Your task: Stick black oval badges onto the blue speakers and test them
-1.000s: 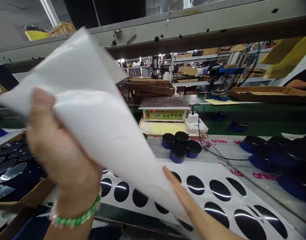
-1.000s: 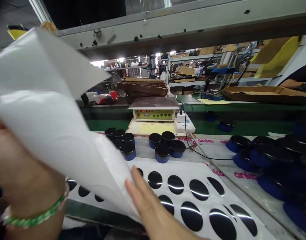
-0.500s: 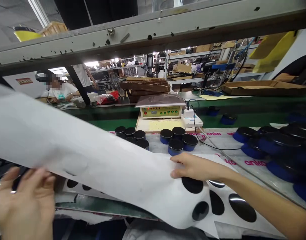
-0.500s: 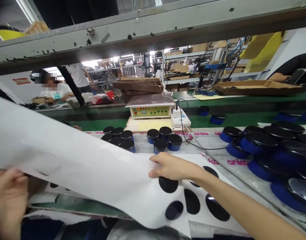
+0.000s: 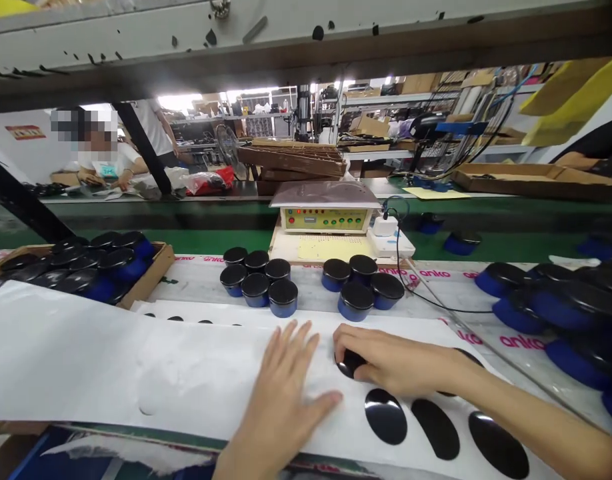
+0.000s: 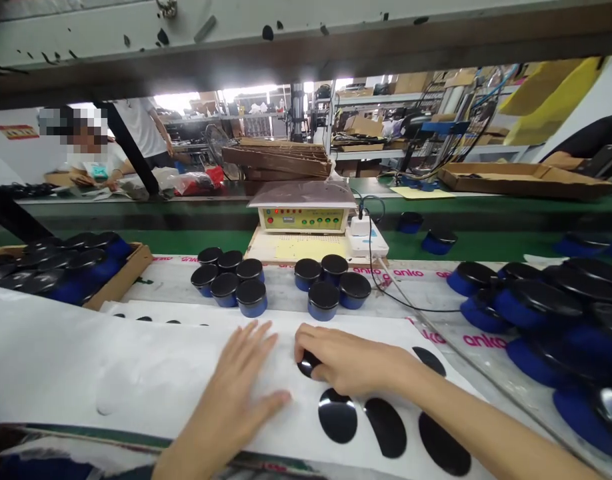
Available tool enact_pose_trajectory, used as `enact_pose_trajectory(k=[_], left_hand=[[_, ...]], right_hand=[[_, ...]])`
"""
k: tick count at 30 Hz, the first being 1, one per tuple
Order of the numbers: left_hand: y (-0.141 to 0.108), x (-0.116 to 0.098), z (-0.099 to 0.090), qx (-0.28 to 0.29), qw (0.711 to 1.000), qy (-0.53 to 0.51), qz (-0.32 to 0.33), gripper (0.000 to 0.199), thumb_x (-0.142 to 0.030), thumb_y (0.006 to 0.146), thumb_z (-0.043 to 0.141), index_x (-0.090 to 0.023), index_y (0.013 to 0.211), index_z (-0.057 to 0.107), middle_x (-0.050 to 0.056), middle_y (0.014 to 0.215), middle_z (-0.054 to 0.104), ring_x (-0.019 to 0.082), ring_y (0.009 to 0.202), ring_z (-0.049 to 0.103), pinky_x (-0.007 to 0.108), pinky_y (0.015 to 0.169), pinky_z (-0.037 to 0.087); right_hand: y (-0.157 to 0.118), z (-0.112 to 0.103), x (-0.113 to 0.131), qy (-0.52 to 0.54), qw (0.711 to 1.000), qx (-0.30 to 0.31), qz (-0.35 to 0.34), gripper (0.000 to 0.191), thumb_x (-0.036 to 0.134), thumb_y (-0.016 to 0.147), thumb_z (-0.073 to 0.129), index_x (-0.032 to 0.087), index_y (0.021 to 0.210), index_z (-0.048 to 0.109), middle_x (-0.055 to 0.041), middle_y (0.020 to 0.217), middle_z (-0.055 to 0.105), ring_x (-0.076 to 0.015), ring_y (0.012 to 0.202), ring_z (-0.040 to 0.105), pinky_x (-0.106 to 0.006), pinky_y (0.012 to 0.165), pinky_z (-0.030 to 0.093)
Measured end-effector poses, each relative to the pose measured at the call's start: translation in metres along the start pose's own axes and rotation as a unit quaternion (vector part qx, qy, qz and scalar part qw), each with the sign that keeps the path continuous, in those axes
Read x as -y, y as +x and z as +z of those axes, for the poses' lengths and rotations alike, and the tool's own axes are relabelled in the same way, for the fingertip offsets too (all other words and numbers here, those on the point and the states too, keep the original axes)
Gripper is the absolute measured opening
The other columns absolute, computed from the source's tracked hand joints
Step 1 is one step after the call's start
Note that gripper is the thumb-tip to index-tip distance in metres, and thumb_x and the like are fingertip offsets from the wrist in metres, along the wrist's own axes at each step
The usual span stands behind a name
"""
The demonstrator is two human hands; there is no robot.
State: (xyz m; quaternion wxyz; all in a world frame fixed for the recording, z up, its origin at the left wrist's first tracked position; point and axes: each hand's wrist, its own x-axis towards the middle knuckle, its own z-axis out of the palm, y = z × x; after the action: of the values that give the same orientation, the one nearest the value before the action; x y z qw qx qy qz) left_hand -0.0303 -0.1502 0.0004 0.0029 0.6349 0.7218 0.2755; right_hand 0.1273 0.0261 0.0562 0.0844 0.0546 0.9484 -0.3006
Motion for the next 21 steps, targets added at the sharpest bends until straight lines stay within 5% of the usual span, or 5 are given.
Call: enact_pose_trajectory(k=[2, 4, 12, 21], left_hand=[[0.012, -0.002, 0.02, 0.084, 0.994, 0.037, 0.054, 0.079, -0.061, 0.08, 0.056, -0.018, 0.142, 0.036, 0.012, 0.148, 0.039, 0.035, 0.137, 0.032, 0.057, 0.109, 0.035], [0.012, 0.003, 0.029, 0.11, 0.99, 0.058, 0.06, 0.087, -0.066, 0.078, 0.054, -0.015, 0.145, 0.03, 0.013, 0.15, 0.034, 0.034, 0.138, 0.031, 0.058, 0.109, 0.035], [0.009, 0.011, 0.029, 0.107, 0.992, 0.038, 0.05, 0.1, -0.064, 0.072, 0.064, -0.019, 0.149, 0.019, 0.011, 0.15, 0.034, 0.034, 0.137, 0.032, 0.057, 0.109, 0.036], [0.01, 0.015, 0.03, 0.127, 0.99, 0.007, 0.054, 0.095, -0.068, 0.078, 0.052, -0.022, 0.15, 0.01, 0.006, 0.154, 0.025, 0.029, 0.142, 0.023, 0.051, 0.115, 0.027]], right_hand=[[0.003, 0.003, -0.006, -0.005, 1.0, 0.008, -0.008, 0.03, 0.005, 0.078, 0.055, 0.021, 0.103, 0.052, -0.0023, 0.103, 0.057, -0.018, 0.095, 0.056, -0.029, 0.08, 0.044], [0.008, 0.005, -0.01, -0.016, 0.999, 0.012, -0.028, 0.032, 0.005, 0.079, 0.054, 0.022, 0.106, 0.051, -0.0037, 0.109, 0.055, -0.0194, 0.101, 0.054, -0.03, 0.082, 0.043], [0.029, -0.008, -0.015, -0.078, 0.987, 0.072, -0.123, 0.033, 0.004, 0.071, 0.057, 0.021, 0.099, 0.05, -0.0032, 0.094, 0.056, -0.0196, 0.087, 0.055, -0.027, 0.066, 0.041], [0.014, 0.004, -0.017, -0.185, 0.97, 0.004, -0.155, 0.022, 0.004, 0.079, 0.051, 0.019, 0.095, 0.054, -0.0074, 0.099, 0.058, -0.0227, 0.087, 0.056, -0.032, 0.068, 0.044]])
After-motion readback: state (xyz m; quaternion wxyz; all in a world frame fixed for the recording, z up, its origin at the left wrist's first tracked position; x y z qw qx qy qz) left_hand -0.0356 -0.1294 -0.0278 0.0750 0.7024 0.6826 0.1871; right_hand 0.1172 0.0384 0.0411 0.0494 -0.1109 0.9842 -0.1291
